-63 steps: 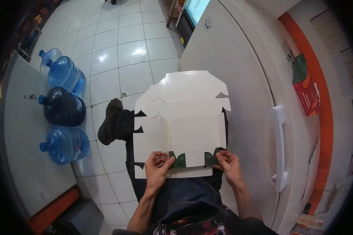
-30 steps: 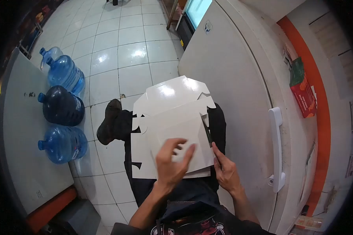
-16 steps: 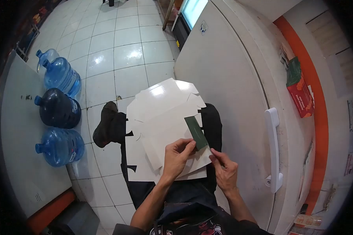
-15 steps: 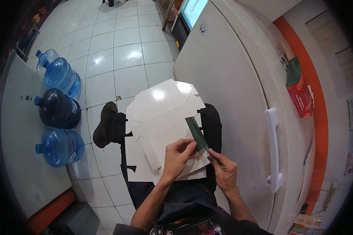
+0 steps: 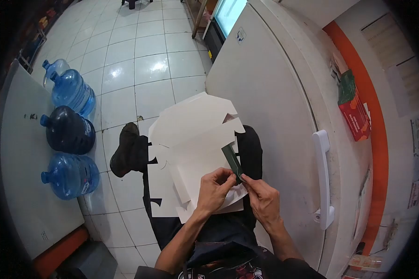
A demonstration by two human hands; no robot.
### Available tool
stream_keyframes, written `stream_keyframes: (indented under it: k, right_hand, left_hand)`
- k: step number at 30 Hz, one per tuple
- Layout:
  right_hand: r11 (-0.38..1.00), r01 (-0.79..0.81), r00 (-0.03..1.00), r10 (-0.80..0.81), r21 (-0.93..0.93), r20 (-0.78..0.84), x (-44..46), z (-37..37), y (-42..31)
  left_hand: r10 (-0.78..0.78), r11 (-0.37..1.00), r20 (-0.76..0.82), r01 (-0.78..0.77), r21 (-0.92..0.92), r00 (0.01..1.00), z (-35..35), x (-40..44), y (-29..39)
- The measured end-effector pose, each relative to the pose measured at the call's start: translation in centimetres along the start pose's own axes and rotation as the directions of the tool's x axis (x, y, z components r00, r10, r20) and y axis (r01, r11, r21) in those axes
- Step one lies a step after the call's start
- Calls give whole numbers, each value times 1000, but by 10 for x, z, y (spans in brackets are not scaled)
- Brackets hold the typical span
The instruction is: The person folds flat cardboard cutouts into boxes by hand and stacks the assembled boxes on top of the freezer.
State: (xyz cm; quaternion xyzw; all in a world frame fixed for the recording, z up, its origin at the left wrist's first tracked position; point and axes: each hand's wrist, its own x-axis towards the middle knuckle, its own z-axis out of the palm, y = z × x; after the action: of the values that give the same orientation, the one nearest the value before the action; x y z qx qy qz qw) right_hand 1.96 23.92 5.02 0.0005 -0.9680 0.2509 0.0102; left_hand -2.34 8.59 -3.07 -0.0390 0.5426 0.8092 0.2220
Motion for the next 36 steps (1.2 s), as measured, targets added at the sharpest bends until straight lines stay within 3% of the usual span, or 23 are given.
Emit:
stream_keyframes:
  k: [6, 15, 21, 24, 27, 33, 36]
  right_hand:
    - [993, 63, 997, -58, 101, -54, -3, 4, 9]
    - [984, 21, 998, -9, 178, -69, 3, 8, 9]
    - [984, -150, 987, 155, 97, -45, 4, 7, -3]
    - [985, -166, 985, 169, 52, -45, 6, 7, -3]
    - [997, -73, 996, 74, 13, -50, 8, 10, 1]
    - [996, -18, 1000, 16, 85, 15, 15, 6, 7]
    - [978, -161, 986, 155, 133, 53, 14, 1, -3]
  left_hand:
    - [-22, 995, -89, 13, -99, 996, 7, 2, -7]
    - [3, 1000, -15, -3, -12, 1000, 6, 3, -13]
    - [57, 991, 6, -57, 121, 998, 9, 1, -6]
    - [65, 978, 4, -65, 198, 998, 8, 0, -1]
    - [99, 972, 15, -100, 211, 995, 13, -2, -7]
    - [190, 979, -59, -184, 90, 980, 15, 4, -24]
    - [172, 968, -123, -191, -164, 977, 15, 11, -27]
